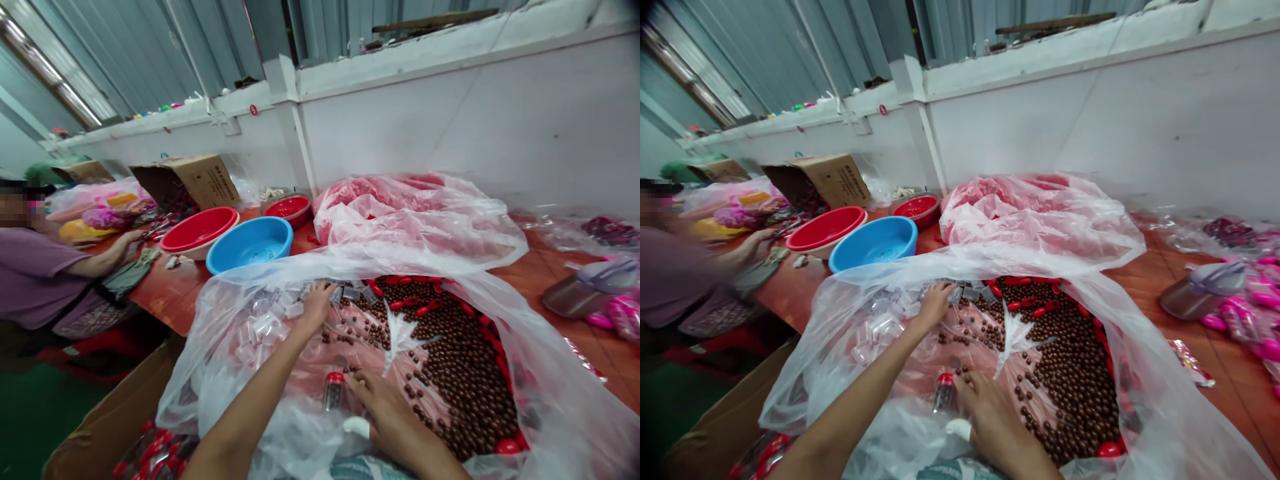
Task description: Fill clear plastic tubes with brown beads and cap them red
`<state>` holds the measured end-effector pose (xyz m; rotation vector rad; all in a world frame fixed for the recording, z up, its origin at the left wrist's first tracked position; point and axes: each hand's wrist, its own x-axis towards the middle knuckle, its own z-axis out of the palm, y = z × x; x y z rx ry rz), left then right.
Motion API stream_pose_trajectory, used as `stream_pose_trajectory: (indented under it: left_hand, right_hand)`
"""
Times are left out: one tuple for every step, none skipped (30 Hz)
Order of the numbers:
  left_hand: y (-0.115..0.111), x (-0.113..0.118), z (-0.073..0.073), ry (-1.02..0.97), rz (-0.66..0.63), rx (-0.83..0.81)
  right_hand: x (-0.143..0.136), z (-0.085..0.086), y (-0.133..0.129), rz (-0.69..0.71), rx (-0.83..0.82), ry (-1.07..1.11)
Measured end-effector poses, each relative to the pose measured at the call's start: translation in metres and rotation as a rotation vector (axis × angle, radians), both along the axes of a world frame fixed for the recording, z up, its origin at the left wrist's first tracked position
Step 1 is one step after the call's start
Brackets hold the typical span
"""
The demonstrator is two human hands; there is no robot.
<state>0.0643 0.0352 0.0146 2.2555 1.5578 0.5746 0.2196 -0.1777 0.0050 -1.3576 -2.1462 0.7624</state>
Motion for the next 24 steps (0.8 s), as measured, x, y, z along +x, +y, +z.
stream_pose_trajectory:
  left_hand:
    - [0.004, -0.001, 0.0, 0.015, -0.031, -0.008]
    - [0.007, -0.002, 0.0, 0.025, -0.063, -0.017]
    - [0.009, -0.004, 0.0, 0.03, -0.093, -0.023]
    - [0.01, -0.005, 0.0, 0.029, -0.121, -0.028]
    - [0.01, -0.007, 0.0, 0.022, -0.144, -0.029]
    - [0.01, -0.008, 0.0, 0.011, -0.161, -0.028]
    - [0.01, -0.008, -0.001, -0.005, -0.17, -0.025]
    - [0.009, -0.008, -0.002, -0.025, -0.173, -0.023]
    - [0.008, -0.007, -0.002, -0.048, -0.172, -0.022]
    - [0.006, -0.006, -0.002, -0.074, -0.17, -0.024]
    - [0.004, -0.003, -0.002, -0.1, -0.165, -0.026]
    - [0.001, 0.0, -0.001, -0.12, -0.163, -0.026]
    - [-0.003, 0.003, 0.0, -0.149, -0.158, -0.036]
    - [-0.008, 0.007, 0.002, -0.199, -0.147, -0.069]
    - [-0.012, 0.012, 0.003, -0.272, -0.13, -0.134]
    - [-0.018, 0.017, 0.005, -0.375, -0.11, -0.241]
    - [-0.023, 0.021, 0.007, -0.496, -0.09, -0.376]
    - [-0.029, 0.025, 0.008, -0.61, -0.073, -0.518]
    - [-0.034, 0.029, 0.009, -0.701, -0.062, -0.641]
    - [-0.039, 0.032, 0.009, -0.748, -0.056, -0.717]
    - [-0.044, 0.034, 0.008, -0.772, -0.052, -0.772]
    - [-0.049, 0.035, 0.007, -0.78, -0.056, -0.81]
    - [-0.053, 0.035, 0.006, -0.773, -0.064, -0.836]
    - [-0.057, 0.036, 0.004, -0.754, -0.08, -0.86]
  right_hand:
    - [0.005, 0.001, -0.001, -0.03, 0.009, 0.016]
    - [0.013, 0.0, -0.001, -0.073, 0.019, 0.029]
    - [0.023, -0.001, -0.001, -0.122, 0.033, 0.036]
    - [0.035, -0.004, -0.001, -0.182, 0.055, 0.037]
    - [0.049, -0.007, 0.0, -0.248, 0.081, 0.029]
    - [0.065, -0.01, 0.001, -0.316, 0.107, 0.01]
    - [0.081, -0.013, 0.004, -0.392, 0.138, -0.02]
    - [0.098, -0.015, 0.007, -0.467, 0.163, -0.065]
    - [0.113, -0.016, 0.013, -0.533, 0.186, -0.129]
    - [0.128, -0.016, 0.02, -0.572, 0.206, -0.205]
    - [0.141, -0.014, 0.029, -0.587, 0.217, -0.281]
    - [0.152, -0.013, 0.039, -0.592, 0.22, -0.352]
    - [0.16, -0.01, 0.051, -0.592, 0.223, -0.379]
    - [0.165, -0.008, 0.063, -0.59, 0.226, -0.394]
    - [0.168, -0.006, 0.075, -0.582, 0.227, -0.404]
    - [0.168, -0.005, 0.086, -0.571, 0.226, -0.406]
    - [0.167, -0.005, 0.095, -0.555, 0.222, -0.41]
    - [0.163, -0.005, 0.102, -0.534, 0.213, -0.413]
    - [0.159, -0.006, 0.107, -0.509, 0.202, -0.414]
    - [0.155, -0.007, 0.109, -0.48, 0.187, -0.413]
    - [0.151, -0.008, 0.108, -0.449, 0.171, -0.411]
    - [0.147, -0.01, 0.106, -0.42, 0.153, -0.407]
    - [0.145, -0.01, 0.102, -0.396, 0.135, -0.401]
    - [0.143, -0.011, 0.096, -0.378, 0.117, -0.393]
